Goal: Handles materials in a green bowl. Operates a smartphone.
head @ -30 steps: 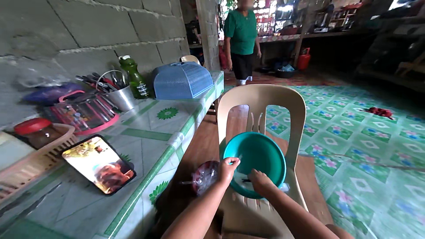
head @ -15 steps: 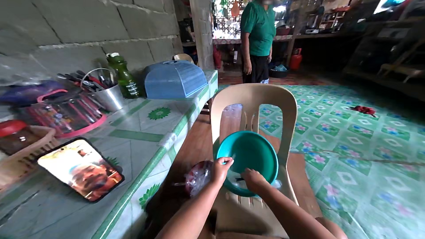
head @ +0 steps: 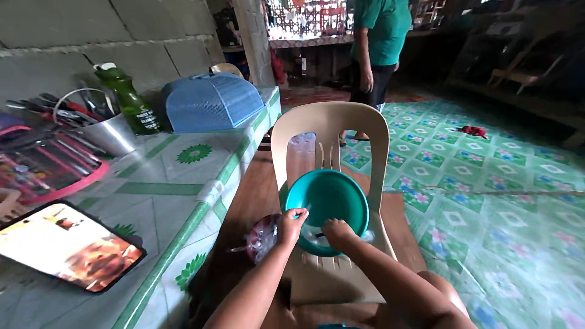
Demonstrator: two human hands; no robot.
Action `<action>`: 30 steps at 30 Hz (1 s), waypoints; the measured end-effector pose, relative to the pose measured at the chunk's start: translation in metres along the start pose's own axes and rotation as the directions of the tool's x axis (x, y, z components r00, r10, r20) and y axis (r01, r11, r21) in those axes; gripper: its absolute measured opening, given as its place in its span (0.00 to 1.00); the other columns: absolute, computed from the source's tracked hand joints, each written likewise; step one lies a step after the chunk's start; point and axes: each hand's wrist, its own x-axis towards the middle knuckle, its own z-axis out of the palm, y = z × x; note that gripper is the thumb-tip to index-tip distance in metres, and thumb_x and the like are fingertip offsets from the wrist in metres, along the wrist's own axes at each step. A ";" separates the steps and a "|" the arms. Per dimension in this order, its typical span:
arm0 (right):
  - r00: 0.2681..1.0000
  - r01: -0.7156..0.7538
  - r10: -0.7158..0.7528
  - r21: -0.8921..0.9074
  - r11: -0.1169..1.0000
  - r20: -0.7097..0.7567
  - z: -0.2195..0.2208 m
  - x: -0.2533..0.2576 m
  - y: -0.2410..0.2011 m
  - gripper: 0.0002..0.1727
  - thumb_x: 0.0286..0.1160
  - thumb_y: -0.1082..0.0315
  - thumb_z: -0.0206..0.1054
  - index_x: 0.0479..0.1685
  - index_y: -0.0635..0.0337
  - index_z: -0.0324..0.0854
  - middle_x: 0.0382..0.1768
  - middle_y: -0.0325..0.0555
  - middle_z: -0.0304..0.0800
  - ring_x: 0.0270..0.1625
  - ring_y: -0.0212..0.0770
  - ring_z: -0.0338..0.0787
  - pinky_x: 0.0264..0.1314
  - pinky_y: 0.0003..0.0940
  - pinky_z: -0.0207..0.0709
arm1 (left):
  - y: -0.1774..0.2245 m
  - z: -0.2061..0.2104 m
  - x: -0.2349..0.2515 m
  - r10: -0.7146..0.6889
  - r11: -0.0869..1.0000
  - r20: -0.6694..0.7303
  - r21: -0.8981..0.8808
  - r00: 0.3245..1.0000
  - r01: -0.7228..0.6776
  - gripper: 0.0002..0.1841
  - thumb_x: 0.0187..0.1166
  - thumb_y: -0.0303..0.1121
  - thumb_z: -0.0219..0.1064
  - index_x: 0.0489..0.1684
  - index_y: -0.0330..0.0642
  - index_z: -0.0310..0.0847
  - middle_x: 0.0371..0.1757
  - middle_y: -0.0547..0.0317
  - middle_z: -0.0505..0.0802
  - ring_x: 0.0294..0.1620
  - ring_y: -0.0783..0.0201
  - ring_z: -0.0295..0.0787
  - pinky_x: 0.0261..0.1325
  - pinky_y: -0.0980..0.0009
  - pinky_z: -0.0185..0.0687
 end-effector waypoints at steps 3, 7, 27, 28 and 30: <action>0.998 -0.014 0.015 0.010 1.000 -0.058 -0.015 -0.010 0.007 0.17 0.77 0.80 0.60 0.63 0.70 0.83 0.73 0.67 0.79 0.77 0.69 0.77 0.75 0.69 0.72 | 0.006 -0.007 0.003 0.091 0.980 0.002 0.179 0.996 -0.090 0.12 0.78 0.41 0.73 0.48 0.43 0.95 0.51 0.56 0.96 0.59 0.62 0.91 0.73 0.56 0.78; 0.993 -0.103 0.109 0.123 0.987 -0.048 -0.035 -0.017 0.026 0.18 0.81 0.78 0.61 0.68 0.68 0.82 0.77 0.67 0.75 0.79 0.71 0.75 0.74 0.71 0.71 | 0.011 -0.015 0.008 0.162 0.965 -0.020 0.214 0.987 -0.154 0.11 0.77 0.39 0.74 0.45 0.41 0.95 0.49 0.51 0.96 0.58 0.54 0.91 0.71 0.50 0.79; 0.990 -0.121 0.114 0.079 0.990 0.081 0.007 0.026 0.007 0.12 0.81 0.71 0.65 0.57 0.59 0.88 0.59 0.59 0.91 0.65 0.64 0.88 0.64 0.70 0.79 | -0.011 -0.018 0.020 0.268 0.961 -0.138 0.113 0.954 -0.254 0.09 0.76 0.40 0.75 0.44 0.46 0.95 0.46 0.61 0.96 0.55 0.63 0.90 0.71 0.53 0.76; 0.991 -0.119 0.112 0.095 0.988 0.076 0.009 0.029 0.006 0.12 0.80 0.72 0.65 0.57 0.60 0.88 0.59 0.59 0.90 0.66 0.64 0.88 0.64 0.70 0.79 | -0.011 -0.018 0.021 0.267 0.961 -0.137 0.110 0.954 -0.253 0.09 0.76 0.40 0.75 0.44 0.46 0.95 0.46 0.61 0.96 0.55 0.63 0.90 0.71 0.53 0.76; 0.992 -0.112 0.103 0.132 0.985 0.077 0.010 0.036 0.004 0.12 0.78 0.73 0.66 0.56 0.61 0.88 0.60 0.61 0.90 0.66 0.64 0.88 0.64 0.70 0.79 | -0.011 -0.019 0.022 0.260 0.962 -0.127 0.119 0.957 -0.246 0.09 0.76 0.40 0.75 0.44 0.47 0.95 0.46 0.61 0.96 0.56 0.64 0.90 0.71 0.54 0.77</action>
